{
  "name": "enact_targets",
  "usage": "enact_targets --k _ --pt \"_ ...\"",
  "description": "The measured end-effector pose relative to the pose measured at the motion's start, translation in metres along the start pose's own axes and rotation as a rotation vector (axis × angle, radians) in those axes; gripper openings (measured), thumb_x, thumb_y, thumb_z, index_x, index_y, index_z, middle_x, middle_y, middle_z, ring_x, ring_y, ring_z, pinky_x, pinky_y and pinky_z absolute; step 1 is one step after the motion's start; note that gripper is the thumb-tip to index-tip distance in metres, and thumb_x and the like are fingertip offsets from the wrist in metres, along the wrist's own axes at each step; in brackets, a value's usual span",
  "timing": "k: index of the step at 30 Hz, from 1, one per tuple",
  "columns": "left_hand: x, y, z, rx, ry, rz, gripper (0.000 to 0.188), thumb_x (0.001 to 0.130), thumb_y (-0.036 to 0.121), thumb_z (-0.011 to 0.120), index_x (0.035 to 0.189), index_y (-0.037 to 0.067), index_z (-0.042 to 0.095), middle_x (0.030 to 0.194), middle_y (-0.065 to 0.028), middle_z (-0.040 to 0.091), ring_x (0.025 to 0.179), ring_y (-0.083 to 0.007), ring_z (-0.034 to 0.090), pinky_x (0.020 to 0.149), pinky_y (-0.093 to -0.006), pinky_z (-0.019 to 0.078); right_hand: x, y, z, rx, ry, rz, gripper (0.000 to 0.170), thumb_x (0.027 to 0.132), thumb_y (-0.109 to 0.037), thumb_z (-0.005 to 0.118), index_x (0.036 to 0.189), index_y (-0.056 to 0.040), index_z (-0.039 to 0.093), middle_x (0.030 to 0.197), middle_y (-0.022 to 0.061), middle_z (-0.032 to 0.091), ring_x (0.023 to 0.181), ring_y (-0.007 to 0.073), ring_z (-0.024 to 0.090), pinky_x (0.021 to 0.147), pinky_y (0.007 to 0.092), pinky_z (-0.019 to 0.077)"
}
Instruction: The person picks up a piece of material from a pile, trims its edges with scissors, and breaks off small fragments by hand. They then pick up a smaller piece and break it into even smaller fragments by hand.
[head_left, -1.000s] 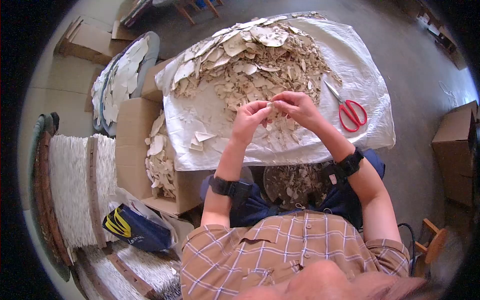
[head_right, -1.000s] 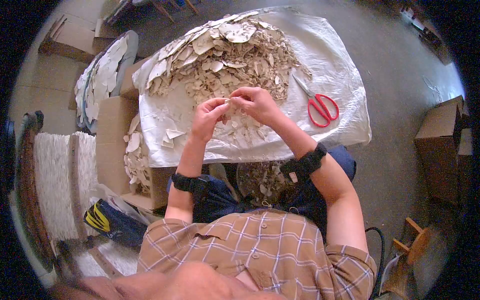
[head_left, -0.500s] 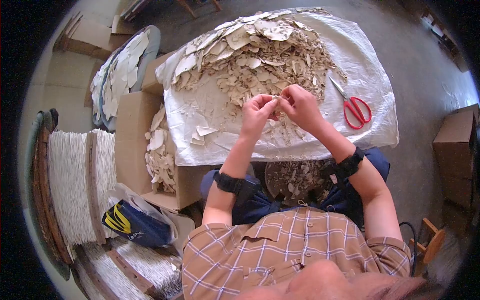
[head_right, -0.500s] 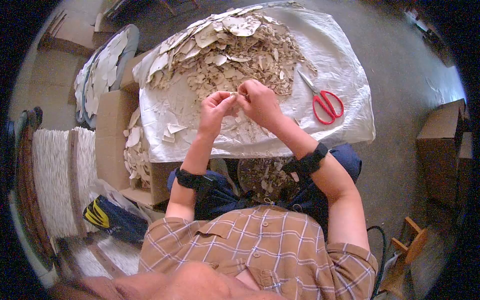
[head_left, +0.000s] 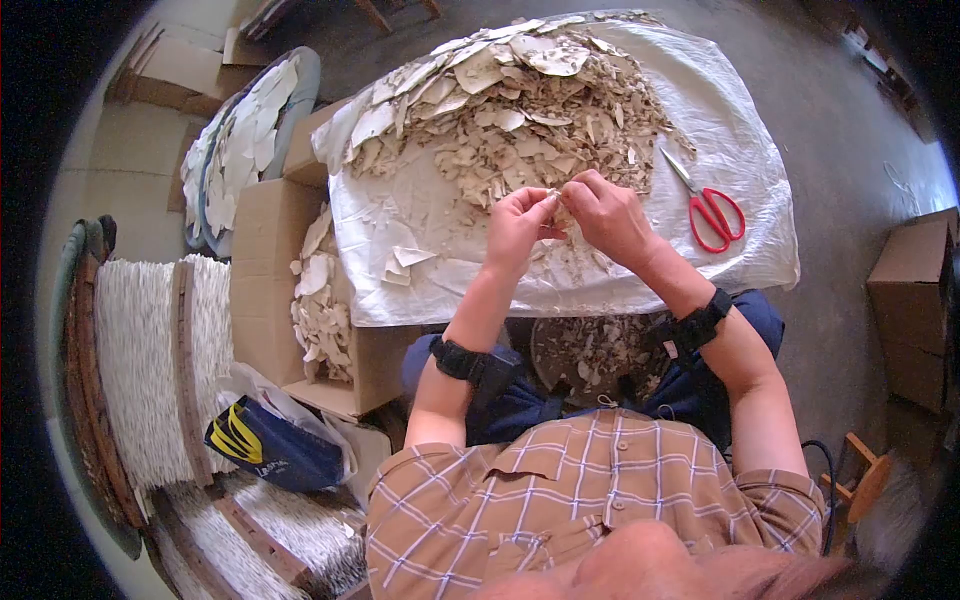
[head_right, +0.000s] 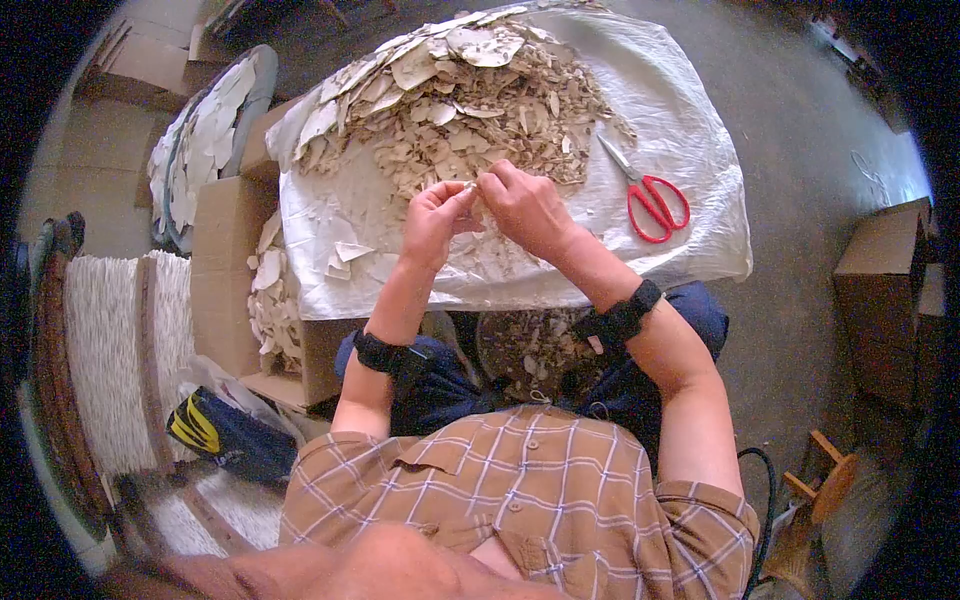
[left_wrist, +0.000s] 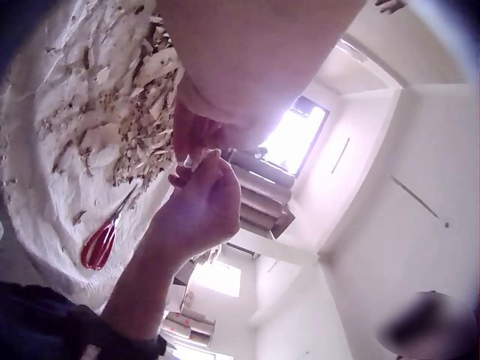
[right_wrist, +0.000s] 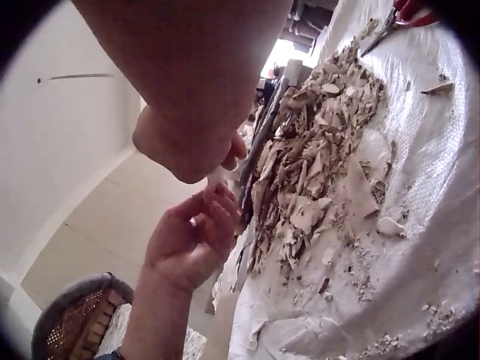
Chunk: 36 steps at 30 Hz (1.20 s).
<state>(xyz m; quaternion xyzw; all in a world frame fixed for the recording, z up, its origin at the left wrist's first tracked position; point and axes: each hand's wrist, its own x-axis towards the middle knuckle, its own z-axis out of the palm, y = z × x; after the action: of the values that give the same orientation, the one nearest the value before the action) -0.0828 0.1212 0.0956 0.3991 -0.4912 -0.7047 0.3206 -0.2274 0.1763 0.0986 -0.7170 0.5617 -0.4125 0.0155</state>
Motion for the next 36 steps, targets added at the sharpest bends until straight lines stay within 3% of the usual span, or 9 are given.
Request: enact_targets --k 5,7,8,11,17,27,29,32,36 --pt "0.014 0.000 -0.023 -0.335 0.150 -0.011 0.013 0.081 0.011 0.057 0.090 0.003 0.055 0.075 -0.0040 0.059 0.060 -0.0117 0.058 0.051 -0.0273 0.0520 0.002 -0.005 0.000 0.226 0.200 -0.037 0.009 0.076 -0.008 0.057 0.081 -0.0030 0.053 0.072 0.0096 0.056 0.059 0.0219 0.057 0.049 0.0300 0.0467" --pt "0.012 0.008 -0.022 -0.235 0.195 0.037 0.012 0.080 0.010 0.058 0.090 0.003 0.057 0.074 -0.0032 0.059 0.060 -0.0106 0.057 0.048 -0.0244 0.0492 0.000 -0.002 -0.007 0.915 -0.225 0.680 0.011 0.075 -0.009 0.058 0.082 -0.0020 0.053 0.067 0.0046 0.055 0.053 0.0121 0.054 0.044 0.0248 0.0444" --pt "0.010 0.010 -0.021 -0.235 0.194 0.036 0.012 0.080 0.010 0.058 0.090 0.003 0.057 0.074 -0.0032 0.059 0.060 -0.0106 0.057 0.048 -0.0244 0.0492 -0.002 0.003 -0.003 1.047 -0.202 0.715 0.014 0.076 -0.012 0.059 0.083 -0.0006 0.055 0.062 0.0003 0.052 0.050 0.0061 0.051 0.041 0.0213 0.0423" --pt "0.004 0.012 -0.012 -0.068 0.124 0.105 0.013 0.080 0.011 0.059 0.089 0.002 0.059 0.073 -0.0030 0.060 0.059 -0.0099 0.057 0.045 -0.0210 0.0449 0.007 -0.008 -0.011 1.207 -0.218 0.924 0.018 0.079 -0.016 0.059 0.086 0.0005 0.056 0.059 0.0007 0.052 0.049 0.0069 0.051 0.042 0.0206 0.0428" --pt "-0.003 0.018 -0.003 0.250 0.088 0.217 0.017 0.079 0.012 0.059 0.089 -0.001 0.061 0.070 -0.0035 0.061 0.058 -0.0066 0.056 0.042 -0.0183 0.0422 0.002 0.005 -0.001 0.984 -0.228 0.778 0.019 0.081 -0.018 0.057 0.084 0.0008 0.059 0.062 0.0012 0.054 0.051 0.0062 0.051 0.043 0.0207 0.0437" --pt "-0.005 0.022 -0.014 0.380 -0.123 0.060 0.015 0.079 0.011 0.059 0.086 -0.002 0.062 0.070 -0.0039 0.062 0.060 -0.0076 0.059 0.045 -0.0188 0.0463 0.002 0.003 -0.006 0.751 -0.371 0.681 0.014 0.078 -0.013 0.060 0.079 0.0006 0.059 0.058 0.0006 0.052 0.047 0.0050 0.048 0.042 0.0217 0.0395" --pt "-0.006 0.016 -0.012 0.394 -0.100 0.077 0.014 0.079 0.010 0.058 0.085 -0.002 0.062 0.069 -0.0042 0.062 0.060 -0.0080 0.059 0.046 -0.0191 0.0467 0.001 0.005 -0.002 0.382 -0.260 0.455 0.015 0.072 -0.015 0.061 0.075 -0.0001 0.060 0.061 0.0120 0.057 0.056 0.0207 0.057 0.051 0.0306 0.0450" --pt "-0.006 0.012 -0.007 0.338 -0.054 0.136 0.012 0.078 0.008 0.059 0.083 -0.003 0.062 0.068 -0.0050 0.062 0.057 -0.0084 0.059 0.047 -0.0195 0.0476 0.000 0.005 -0.001 0.244 -0.128 0.281 0.015 0.070 -0.015 0.061 0.070 -0.0009 0.057 0.066 0.0156 0.056 0.063 0.0288 0.057 0.055 0.0366 0.0448" --pt "-0.005 0.008 0.001 0.289 0.007 0.156 0.011 0.078 0.007 0.060 0.081 -0.003 0.062 0.068 -0.0064 0.062 0.056 -0.0094 0.059 0.049 -0.0206 0.0496 -0.002 0.002 -0.001 0.168 -0.065 0.219 0.014 0.073 -0.013 0.057 0.067 -0.0017 0.052 0.067 0.0142 0.054 0.063 0.0300 0.056 0.054 0.0390 0.0446"
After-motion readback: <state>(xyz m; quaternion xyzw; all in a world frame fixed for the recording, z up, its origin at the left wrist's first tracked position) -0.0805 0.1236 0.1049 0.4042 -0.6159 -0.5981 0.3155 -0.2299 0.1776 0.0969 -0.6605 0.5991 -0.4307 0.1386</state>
